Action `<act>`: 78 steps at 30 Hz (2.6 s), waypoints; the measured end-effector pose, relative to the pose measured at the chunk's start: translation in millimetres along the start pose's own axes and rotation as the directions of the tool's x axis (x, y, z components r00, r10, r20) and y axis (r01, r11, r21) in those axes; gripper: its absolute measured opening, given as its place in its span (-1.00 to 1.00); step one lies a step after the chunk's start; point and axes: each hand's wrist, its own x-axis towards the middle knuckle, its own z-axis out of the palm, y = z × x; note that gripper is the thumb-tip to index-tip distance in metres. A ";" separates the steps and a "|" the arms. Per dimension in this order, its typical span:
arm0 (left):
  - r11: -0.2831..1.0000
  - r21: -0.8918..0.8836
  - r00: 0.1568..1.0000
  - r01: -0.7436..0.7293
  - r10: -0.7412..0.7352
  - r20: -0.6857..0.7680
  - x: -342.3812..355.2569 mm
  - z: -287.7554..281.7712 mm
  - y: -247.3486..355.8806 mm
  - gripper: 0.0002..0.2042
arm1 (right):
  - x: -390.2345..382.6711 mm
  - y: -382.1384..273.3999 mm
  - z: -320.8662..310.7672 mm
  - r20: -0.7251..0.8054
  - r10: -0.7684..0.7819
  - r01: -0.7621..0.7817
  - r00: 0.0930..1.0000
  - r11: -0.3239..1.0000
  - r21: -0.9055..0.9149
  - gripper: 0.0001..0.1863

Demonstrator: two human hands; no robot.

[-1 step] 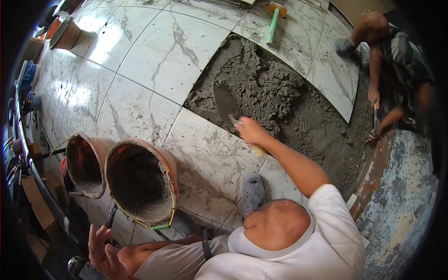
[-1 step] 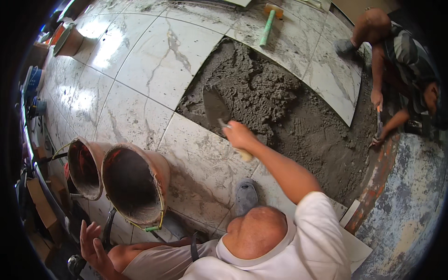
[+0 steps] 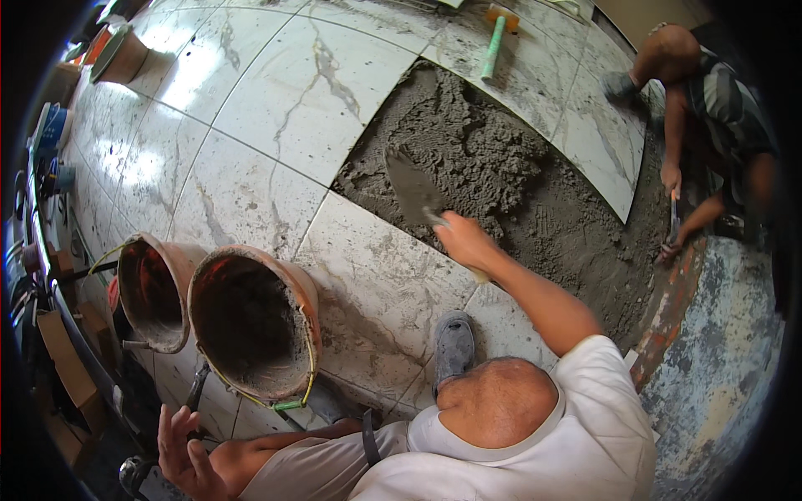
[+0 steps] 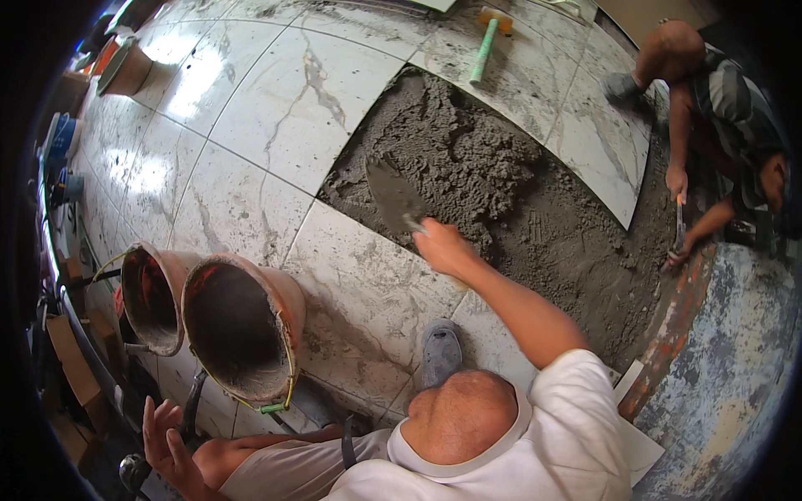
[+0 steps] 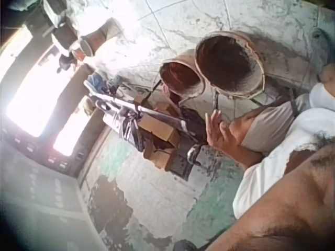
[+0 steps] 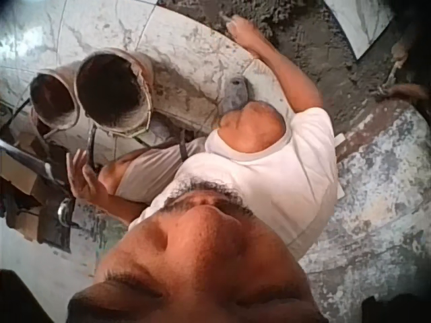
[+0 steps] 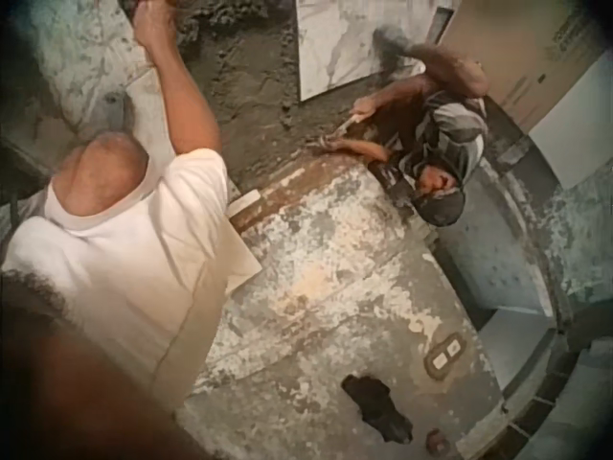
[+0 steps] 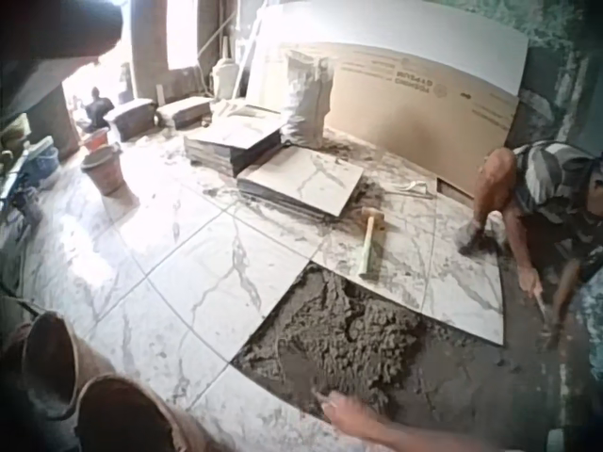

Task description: The person scoops cement from a bucket onto the floor using a trowel, smooths and spreads the mixture with the trowel, and picks up a floor tile by hand.

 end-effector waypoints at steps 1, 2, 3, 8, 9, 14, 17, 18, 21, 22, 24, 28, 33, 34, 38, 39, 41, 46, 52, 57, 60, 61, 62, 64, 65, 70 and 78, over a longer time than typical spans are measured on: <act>1.000 0.006 1.000 0.012 -0.012 -0.003 -3.4 -5.6 1.4 -0.63 | -23.7 -1.5 -18.4 -0.075 -0.074 0.056 0.994 0.975 -0.214 -0.73; 1.000 0.008 1.000 0.019 -0.019 -0.007 -6.6 -10.0 3.0 -0.62 | -34.2 17.1 -25.1 -0.110 -0.177 0.119 0.978 0.908 -0.402 -0.77; 0.998 0.018 0.997 0.062 -0.061 -0.040 -9.0 -8.7 7.9 -0.60 | -38.9 34.2 -31.4 -0.126 -0.279 0.158 0.952 0.801 -0.577 -0.80; 0.999 0.005 0.998 0.046 -0.046 -0.033 -8.7 -8.7 2.6 -0.61 | 13.9 75.2 -40.7 -0.087 -0.459 0.228 0.884 0.586 -0.777 -0.91; 0.998 -0.016 0.997 0.058 -0.059 -0.043 -8.4 -7.7 2.3 -0.61 | 29.8 67.8 -39.3 -0.123 -0.421 0.171 0.899 0.594 -0.786 -0.92; 0.999 -0.006 0.999 0.046 -0.046 -0.026 -6.6 -2.8 8.1 -0.63 | 77.4 52.8 -70.7 -0.225 -0.243 -0.012 0.944 0.653 -0.757 -0.91; 0.998 -0.032 0.999 0.048 -0.049 -0.022 -7.3 -2.3 6.0 -0.64 | 99.7 54.6 -97.4 -0.304 0.013 -0.215 0.953 0.734 -0.644 -0.85; 0.998 -0.042 0.998 0.054 -0.055 -0.022 -7.2 -2.2 6.2 -0.64 | 110.9 64.1 -103.8 -0.371 0.058 -0.293 0.927 0.731 -0.616 -0.84; 0.998 -0.022 0.998 0.053 -0.053 -0.024 -7.4 -3.3 7.5 -0.65 | 123.2 64.5 -127.1 -0.431 0.194 -0.423 0.881 0.730 -0.537 -0.80; 0.999 -0.022 0.999 0.047 -0.047 -0.026 -6.8 -2.6 8.0 -0.65 | 123.5 59.9 -135.0 -0.416 0.286 -0.478 0.863 0.726 -0.494 -0.75; 0.997 0.011 0.996 0.070 -0.070 -0.046 -7.0 0.0 10.7 -0.65 | 120.9 59.4 -145.8 -0.409 0.300 -0.483 0.862 0.734 -0.478 -0.71; 0.998 0.034 0.997 0.061 -0.059 -0.057 -9.9 -6.3 11.0 -0.64 | 105.2 62.5 -152.9 -0.391 0.395 -0.545 0.832 0.717 -0.435 -0.64; 0.995 -0.001 0.993 0.095 -0.095 -0.070 -11.1 -8.7 7.3 -0.63 | 51.3 68.7 -135.8 -0.308 0.352 -0.458 0.884 0.780 -0.425 -0.71; 0.996 -0.003 0.994 0.086 -0.086 -0.062 -9.9 -9.3 6.9 -0.63 | 49.1 77.5 -136.8 -0.308 0.362 -0.468 0.880 0.776 -0.422 -0.71; 0.996 -0.003 0.996 0.089 -0.089 -0.015 -1.7 -5.1 4.4 -0.63 | 53.7 105.3 -147.8 -0.334 0.406 -0.521 0.851 0.730 -0.442 -0.70; 0.996 -0.005 0.996 0.084 -0.084 -0.012 0.6 -1.9 4.3 -0.63 | 57.8 102.0 -150.2 -0.338 0.425 -0.540 0.840 0.720 -0.437 -0.69; 0.997 -0.011 0.997 0.073 -0.073 -0.011 2.7 -0.4 5.1 -0.63 | 64.6 97.4 -157.0 -0.348 0.443 -0.560 0.826 0.709 -0.428 -0.68; 0.997 -0.041 0.997 0.066 -0.067 -0.030 -5.4 -3.5 6.3 -0.64 | 63.6 83.7 -169.7 -0.345 0.441 -0.559 0.828 0.694 -0.454 -0.68; 0.997 -0.042 0.996 0.061 -0.064 -0.058 -13.9 -11.0 7.2 -0.64 | 20.0 119.1 -147.5 -0.372 0.411 -0.547 0.832 0.716 -0.433 -0.71; 0.998 -0.034 0.998 0.043 -0.045 -0.047 -9.4 -6.5 -2.3 -0.65 | 26.4 122.0 -152.2 -0.313 0.561 -0.641 0.767 0.645 -0.416 -0.68; 0.998 -0.040 0.997 0.043 -0.046 -0.060 -10.8 -7.7 0.8 -0.65 | 29.0 122.7 -159.1 -0.215 0.654 -0.668 0.725 0.593 -0.449 -0.62; 0.998 -0.042 0.997 0.042 -0.045 -0.064 -12.5 -9.6 1.7 -0.64 | 28.2 127.2 -160.8 -0.175 0.685 -0.677 0.708 0.586 -0.444 -0.58; 0.998 -0.043 0.997 0.041 -0.044 -0.068 -14.5 -10.6 2.1 -0.64 | 29.1 132.3 -159.9 -0.181 0.685 -0.680 0.706 0.583 -0.445 -0.58; 0.999 -0.038 0.996 0.032 -0.035 -0.082 -17.4 -11.7 5.1 -0.64 | 36.6 144.8 -151.1 -0.261 0.673 -0.699 0.692 0.536 -0.473 -0.59; 0.999 -0.028 0.995 0.023 -0.025 -0.092 -18.7 -14.9 5.6 -0.64 | 36.0 150.7 -147.0 -0.262 0.672 -0.699 0.693 0.536 -0.473 -0.59; 0.998 -0.060 0.995 0.007 -0.012 -0.095 -27.2 -22.0 2.9 -0.64 | 35.1 183.4 -145.9 -0.159 0.557 -0.466 0.815 0.468 -0.751 -0.70; 0.999 0.001 0.998 0.048 -0.048 -0.048 -25.3 -23.3 1.0 -0.65 | 49.3 123.3 -176.8 -0.039 0.605 -0.466 0.795 0.570 -0.676 -0.56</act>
